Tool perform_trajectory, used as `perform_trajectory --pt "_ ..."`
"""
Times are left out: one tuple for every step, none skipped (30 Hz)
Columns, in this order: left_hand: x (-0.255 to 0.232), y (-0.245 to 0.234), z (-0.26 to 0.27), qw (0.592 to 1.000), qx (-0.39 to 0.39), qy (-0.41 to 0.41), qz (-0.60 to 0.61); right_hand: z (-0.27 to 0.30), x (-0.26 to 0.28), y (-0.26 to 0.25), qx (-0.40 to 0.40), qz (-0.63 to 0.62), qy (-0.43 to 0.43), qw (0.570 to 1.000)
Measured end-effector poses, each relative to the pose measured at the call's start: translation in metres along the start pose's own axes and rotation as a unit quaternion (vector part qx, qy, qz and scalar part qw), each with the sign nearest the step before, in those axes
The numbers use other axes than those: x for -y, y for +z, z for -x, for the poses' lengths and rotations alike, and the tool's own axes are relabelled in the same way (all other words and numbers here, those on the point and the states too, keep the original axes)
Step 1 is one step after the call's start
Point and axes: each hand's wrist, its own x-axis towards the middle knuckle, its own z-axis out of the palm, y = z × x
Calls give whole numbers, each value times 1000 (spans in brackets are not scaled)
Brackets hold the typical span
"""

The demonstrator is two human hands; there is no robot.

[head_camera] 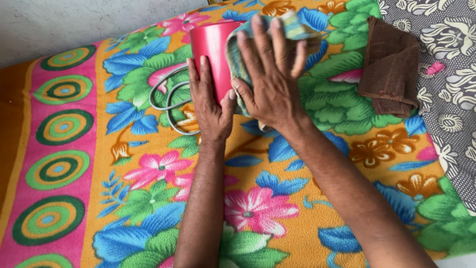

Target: The person wipes the exterior and interior of a red electric rice cooker using a cloth. They rotate the cooker to clean all sides, including the bottom and the power cord, then wipe the inside surface thoroughly.

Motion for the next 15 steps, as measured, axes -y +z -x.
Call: perform_trajectory --pt "-3 1 0 1000 1 7 -10 0 0 -9 -8 -1 11 1000" --pt "-5 3 0 1000 2 13 -19 2 2 -17 -13 -2 22 1000" --pt "-6 4 1 999 4 18 -29 2 3 -23 -19 -3 34 999" --pt "-8 5 2 999 3 17 -34 2 6 -26 -25 6 37 999" --pt "-8 7 2 999 2 17 -39 2 8 -27 -30 15 39 999" --pt "-8 7 2 999 1 16 -45 2 11 -26 -36 23 42 998" --pt "-8 7 2 999 0 9 -42 3 15 -24 -52 33 35 998" --pt "-8 6 1 999 -2 3 -39 4 18 -19 -69 42 29 996" --pt "-7 5 -1 999 -3 -3 -36 6 21 -14 -86 51 22 995" --pt "-6 5 -1 1000 -4 -1 -29 10 24 -8 -89 52 10 995" --pt "-4 3 -3 1000 -5 0 -22 15 26 -1 -92 52 -1 994" --pt "-2 3 -2 1000 -5 0 -15 21 27 5 -93 53 -12 994" --pt "-1 3 0 1000 -3 -1 -14 27 28 11 -92 52 -14 994" --pt "0 3 1 1000 -3 0 -15 30 29 15 -93 51 -17 994" --pt "1 2 2 1000 -2 0 -15 33 31 17 -93 50 -20 994"
